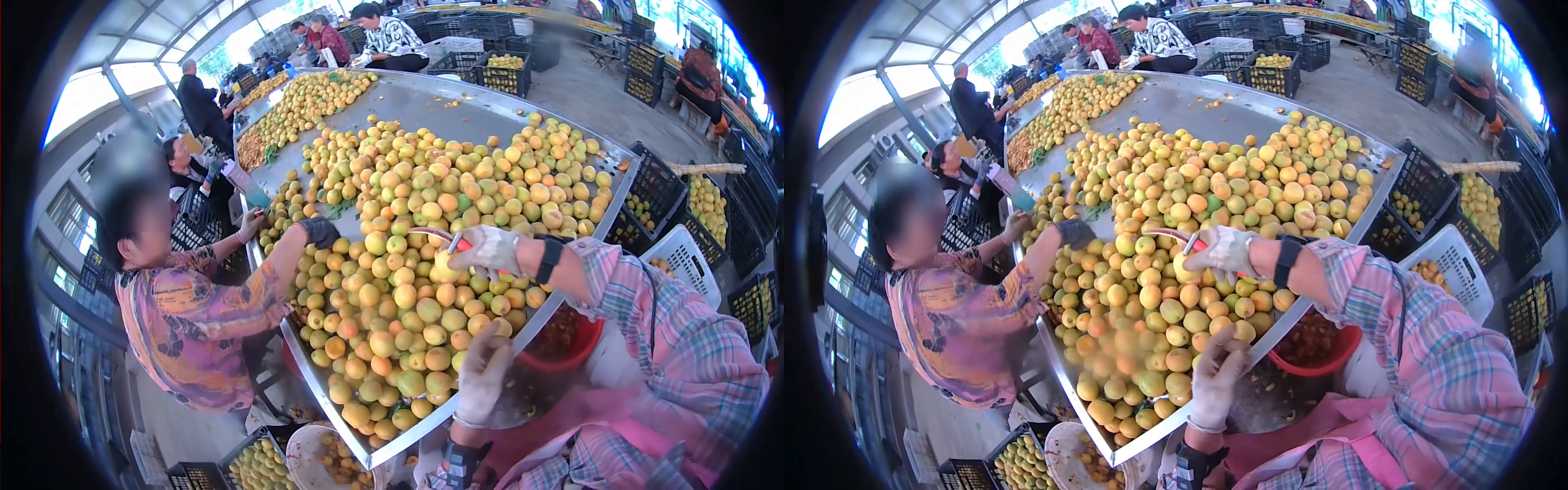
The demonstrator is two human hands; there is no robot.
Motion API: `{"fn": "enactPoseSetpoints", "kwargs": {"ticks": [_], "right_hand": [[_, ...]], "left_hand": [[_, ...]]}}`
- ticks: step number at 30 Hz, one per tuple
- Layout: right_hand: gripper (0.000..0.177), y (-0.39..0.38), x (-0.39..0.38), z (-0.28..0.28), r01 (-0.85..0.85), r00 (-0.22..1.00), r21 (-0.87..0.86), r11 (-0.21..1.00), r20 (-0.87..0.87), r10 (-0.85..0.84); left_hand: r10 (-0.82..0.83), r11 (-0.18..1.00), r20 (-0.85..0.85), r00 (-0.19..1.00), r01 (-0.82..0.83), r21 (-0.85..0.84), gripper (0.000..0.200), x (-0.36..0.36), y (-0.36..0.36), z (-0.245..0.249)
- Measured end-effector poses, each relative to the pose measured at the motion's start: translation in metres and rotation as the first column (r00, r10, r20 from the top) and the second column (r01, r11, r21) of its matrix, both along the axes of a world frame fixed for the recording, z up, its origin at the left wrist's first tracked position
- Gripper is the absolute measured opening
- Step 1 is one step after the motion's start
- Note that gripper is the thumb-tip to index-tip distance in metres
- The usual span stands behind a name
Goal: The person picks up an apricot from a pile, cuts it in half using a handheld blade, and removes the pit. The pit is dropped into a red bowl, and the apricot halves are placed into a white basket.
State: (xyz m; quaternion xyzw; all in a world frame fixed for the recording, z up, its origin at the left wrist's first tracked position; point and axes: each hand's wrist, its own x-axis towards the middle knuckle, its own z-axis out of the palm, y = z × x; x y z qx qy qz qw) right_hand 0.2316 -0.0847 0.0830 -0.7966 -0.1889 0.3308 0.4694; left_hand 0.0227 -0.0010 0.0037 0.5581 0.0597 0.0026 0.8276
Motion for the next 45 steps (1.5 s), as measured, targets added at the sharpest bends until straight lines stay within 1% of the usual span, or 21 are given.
{"fn": "enactPoseSetpoints", "kwargs": {"ticks": [2,4,6,8,10,13,20,23,25,26,27,28,29,30,32,33,36,37,40,43,45], "right_hand": [[0.050,-0.017,-0.023,0.007,0.009,0.998,0.050,0.999,-0.063,-0.006],[0.048,-0.033,-0.048,0.002,0.050,0.973,0.160,0.986,-0.229,-0.012],[0.048,-0.046,-0.070,-0.004,0.062,0.946,0.183,0.981,-0.325,0.001],[0.049,-0.053,-0.085,-0.011,0.057,0.892,0.262,0.963,-0.447,0.068],[0.048,-0.055,-0.100,-0.020,0.037,0.910,0.242,0.970,-0.410,0.067],[0.050,-0.053,-0.111,-0.022,0.031,0.934,0.278,0.960,-0.349,0.070],[0.044,-0.045,-0.119,-0.030,0.167,0.922,0.390,0.905,-0.388,-0.003],[0.046,-0.046,-0.123,-0.028,0.163,0.960,0.324,0.932,-0.272,-0.074],[0.042,-0.049,-0.124,-0.029,0.151,0.987,0.317,0.936,-0.096,-0.127],[0.042,-0.050,-0.122,-0.040,0.154,0.987,0.318,0.936,-0.099,-0.129],[0.041,-0.052,-0.118,-0.060,0.014,0.878,0.305,0.952,0.452,-0.158],[0.040,-0.053,-0.117,-0.067,-0.096,0.491,0.219,0.971,0.859,-0.146],[0.023,-0.062,-0.122,-0.070,-0.138,0.461,0.144,0.980,0.885,-0.065],[0.023,-0.067,-0.123,-0.071,-0.138,0.464,0.146,0.980,0.884,-0.066],[0.024,-0.077,-0.126,-0.071,-0.166,0.365,-0.055,0.985,0.924,0.113],[0.024,-0.077,-0.128,-0.069,-0.163,0.363,-0.055,0.985,0.925,0.112],[0.040,-0.074,-0.143,-0.055,-0.104,0.769,0.175,0.979,0.639,-0.033],[0.046,-0.073,-0.144,-0.048,-0.057,0.924,0.236,0.970,0.379,-0.038],[0.048,-0.073,-0.151,-0.040,-0.061,0.911,0.198,0.978,0.412,-0.026],[0.050,-0.072,-0.158,-0.033,-0.068,0.897,0.139,0.988,0.443,-0.001],[0.051,-0.072,-0.160,-0.033,-0.066,0.880,0.112,0.992,0.475,0.005]], "left_hand": [[0.073,0.996,0.007,0.997,-0.072,-0.055,0.045,0.000,0.003,0.003],[0.170,0.985,0.008,0.985,-0.170,0.023,0.048,-0.002,0.003,0.012],[0.256,0.965,0.015,0.967,-0.255,-0.055,0.053,-0.002,-0.002,0.017],[0.209,0.977,0.090,0.974,-0.204,-0.062,0.062,-0.002,0.002,0.008],[0.124,0.992,0.136,0.983,-0.123,-0.016,0.066,-0.001,0.007,0.007],[0.095,0.995,0.056,0.994,-0.096,0.008,0.068,-0.004,0.006,0.013],[0.192,0.981,0.045,0.980,-0.191,-0.023,0.070,-0.003,0.008,0.002],[0.276,0.961,0.046,0.960,-0.274,-0.040,0.072,-0.001,0.006,0.000],[0.307,0.934,0.002,0.952,-0.301,-0.193,0.068,0.000,0.005,0.009],[0.305,0.935,0.000,0.952,-0.299,-0.191,0.068,0.000,0.007,0.006],[0.263,0.953,-0.014,0.965,-0.262,-0.151,0.061,-0.001,0.012,0.001],[0.220,0.969,-0.031,0.975,-0.223,-0.111,0.055,-0.003,0.017,-0.004],[0.156,0.924,-0.076,0.985,-0.173,-0.342,0.046,-0.004,0.020,-0.006],[0.157,0.924,-0.078,0.985,-0.174,-0.340,0.046,-0.003,0.019,-0.004],[0.087,0.767,-0.171,0.981,-0.175,-0.617,0.061,0.000,0.015,0.001],[0.086,0.764,-0.138,0.987,-0.154,-0.627,0.059,0.000,0.013,-0.001],[0.102,0.782,-0.113,0.988,-0.150,-0.605,0.056,0.002,0.006,-0.002],[0.098,0.783,-0.110,0.989,-0.145,-0.605,0.056,0.001,0.006,-0.007],[0.053,0.792,-0.049,0.997,-0.071,-0.606,0.057,0.001,0.006,-0.013],[0.076,0.884,-0.045,0.996,-0.088,-0.459,0.060,0.000,0.005,-0.008],[0.002,0.922,0.069,0.998,0.024,-0.387,0.063,-0.002,0.008,-0.015]]}}
